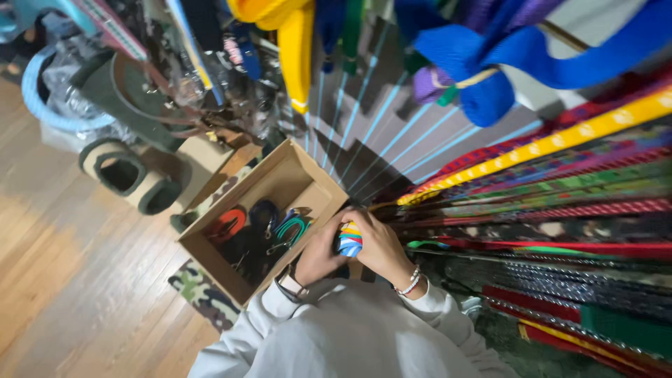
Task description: The person organizes several pet leashes in a cardboard box, handling them one by one and arranging them by color.
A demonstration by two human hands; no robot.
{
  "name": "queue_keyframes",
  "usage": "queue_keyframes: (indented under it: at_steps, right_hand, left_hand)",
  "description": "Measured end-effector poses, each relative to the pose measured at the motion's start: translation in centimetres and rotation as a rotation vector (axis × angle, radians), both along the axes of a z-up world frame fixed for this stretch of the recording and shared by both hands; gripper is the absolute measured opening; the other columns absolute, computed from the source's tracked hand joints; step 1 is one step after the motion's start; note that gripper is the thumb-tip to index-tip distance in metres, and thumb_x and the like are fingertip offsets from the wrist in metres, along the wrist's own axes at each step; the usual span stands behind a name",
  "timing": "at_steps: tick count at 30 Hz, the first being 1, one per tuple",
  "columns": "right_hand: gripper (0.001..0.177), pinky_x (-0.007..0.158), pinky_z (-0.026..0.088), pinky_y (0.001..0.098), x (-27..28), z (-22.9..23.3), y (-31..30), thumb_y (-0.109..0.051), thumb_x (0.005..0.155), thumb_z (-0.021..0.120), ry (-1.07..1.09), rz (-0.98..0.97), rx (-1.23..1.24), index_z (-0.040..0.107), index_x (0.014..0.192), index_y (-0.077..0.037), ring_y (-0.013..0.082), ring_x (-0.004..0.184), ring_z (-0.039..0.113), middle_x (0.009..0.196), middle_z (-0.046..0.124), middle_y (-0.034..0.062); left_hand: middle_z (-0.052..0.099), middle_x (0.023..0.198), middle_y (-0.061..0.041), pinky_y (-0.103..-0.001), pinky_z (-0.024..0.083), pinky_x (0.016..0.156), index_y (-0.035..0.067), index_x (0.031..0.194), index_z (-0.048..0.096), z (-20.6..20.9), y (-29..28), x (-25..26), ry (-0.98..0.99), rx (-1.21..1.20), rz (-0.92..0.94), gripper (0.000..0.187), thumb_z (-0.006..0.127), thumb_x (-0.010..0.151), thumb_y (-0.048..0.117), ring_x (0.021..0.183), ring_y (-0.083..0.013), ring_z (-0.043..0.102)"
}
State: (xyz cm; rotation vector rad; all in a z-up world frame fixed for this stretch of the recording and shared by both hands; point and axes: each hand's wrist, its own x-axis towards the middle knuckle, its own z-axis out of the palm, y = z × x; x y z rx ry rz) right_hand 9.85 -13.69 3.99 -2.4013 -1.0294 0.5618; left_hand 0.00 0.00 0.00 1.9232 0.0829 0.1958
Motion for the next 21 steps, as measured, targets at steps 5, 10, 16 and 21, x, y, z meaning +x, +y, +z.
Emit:
queue_keyframes:
  at_steps: [5, 10, 16, 21]
  right_hand:
    - [0.068, 0.097, 0.051, 0.0507, -0.2, 1.5, 2.3, -0.004, 0.069, 0.078, 0.189, 0.064, 0.114, 0.055, 0.128, -0.027, 0.0419, 0.115, 0.064, 0.122, 0.064, 0.0129]
    - [0.070, 0.102, 0.048, 0.0519, 0.5, 0.9, 4.2, -0.009, 0.071, 0.082, 0.278, 0.128, 0.253, 0.057, 0.135, -0.021, 0.0417, 0.122, 0.060, 0.126, 0.064, 0.0163]
    - [0.056, 0.093, 0.055, 0.0497, 1.4, -9.0, 4.3, -0.012, 0.078, 0.082, 0.318, 0.045, 0.279, 0.065, 0.132, -0.011, 0.0405, 0.110, 0.068, 0.114, 0.071, 0.0217]
    - [0.039, 0.082, 0.060, 0.0407, 2.0, -14.0, 2.1, -0.020, 0.081, 0.084, 0.393, -0.253, 0.174, 0.072, 0.117, -0.009, 0.0318, 0.097, 0.075, 0.097, 0.076, 0.0176]
  left_hand:
    - [0.067, 0.113, -0.010, -0.047, 0.053, 0.094, 0.013, 0.130, 0.061, -6.1, 4.1, -0.7, -0.100, 0.283, 0.031, 0.061, 0.078, 0.073, 0.026, 0.108, -0.0341, 0.067]
    - [0.063, 0.099, -0.004, -0.041, 0.052, 0.081, 0.017, 0.120, 0.065, -5.3, 8.2, -0.1, -0.253, 0.621, 0.096, 0.049, 0.075, 0.073, 0.026, 0.091, -0.0274, 0.066]
    - [0.060, 0.102, 0.003, -0.038, 0.046, 0.083, 0.021, 0.103, 0.058, -13.3, 8.9, 1.4, -0.101, 0.779, 0.016, 0.048, 0.074, 0.058, 0.027, 0.098, -0.0198, 0.059]
    - [0.063, 0.124, -0.010, -0.048, 0.045, 0.103, 0.013, 0.136, 0.051, -13.8, 6.8, 1.2, 0.239, 0.699, -0.056, 0.044, 0.058, 0.092, 0.012, 0.123, -0.0293, 0.059]
